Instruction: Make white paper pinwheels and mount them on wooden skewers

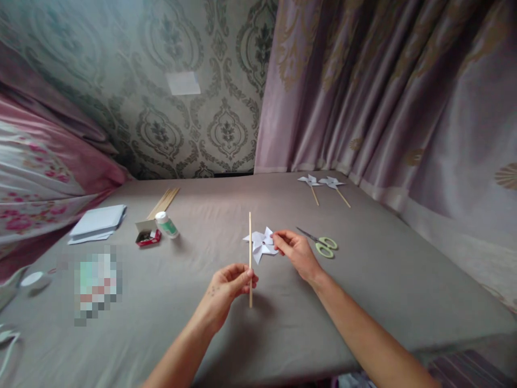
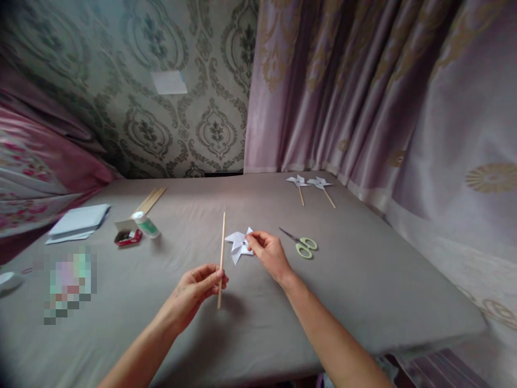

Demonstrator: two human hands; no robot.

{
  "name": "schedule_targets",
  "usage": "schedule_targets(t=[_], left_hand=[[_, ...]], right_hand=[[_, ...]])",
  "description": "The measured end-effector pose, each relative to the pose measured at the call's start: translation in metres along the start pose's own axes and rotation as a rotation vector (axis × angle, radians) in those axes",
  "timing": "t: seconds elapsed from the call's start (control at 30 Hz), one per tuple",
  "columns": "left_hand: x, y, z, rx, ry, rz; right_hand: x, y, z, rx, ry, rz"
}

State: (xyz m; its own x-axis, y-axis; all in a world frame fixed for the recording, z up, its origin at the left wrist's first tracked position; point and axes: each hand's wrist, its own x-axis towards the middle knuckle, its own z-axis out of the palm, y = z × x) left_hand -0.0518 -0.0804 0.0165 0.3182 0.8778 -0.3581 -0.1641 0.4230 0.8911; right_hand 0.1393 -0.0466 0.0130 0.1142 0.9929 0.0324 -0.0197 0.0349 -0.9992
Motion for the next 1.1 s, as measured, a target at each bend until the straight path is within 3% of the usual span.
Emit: schedule_targets(t=[0.2,0.53,0.7,0.8,0.9,1.1], left_hand=[[-0.006,-0.016,0.005,0.038,-0.025,-0.081],[0.008,-0.016,0.001,0.100,-0.065,-0.082],[0.025,0.000,0.014,-0.057,0.040,0.032],[0.042,0.010,0.024,-0.103,0.031,0.139],[0.061,0.017,0.028,-0.120,0.008,0.193],[0.085,0.024,0.016,-0.316,0.135,0.227]], right_hand=[[0.007,0.003,0.021,0.162,-0.134,0.112],[0.012,0.007,0.020,0.214,-0.176,0.154],[0.010,0.008,0.026,0.166,-0.183,0.139],[0.011,0.005,0.027,0.158,-0.191,0.139],[0.019,0.001,0.015,0.139,-0.130,0.128],[0.035,0.010,-0.033,-0.092,0.175,0.071]])
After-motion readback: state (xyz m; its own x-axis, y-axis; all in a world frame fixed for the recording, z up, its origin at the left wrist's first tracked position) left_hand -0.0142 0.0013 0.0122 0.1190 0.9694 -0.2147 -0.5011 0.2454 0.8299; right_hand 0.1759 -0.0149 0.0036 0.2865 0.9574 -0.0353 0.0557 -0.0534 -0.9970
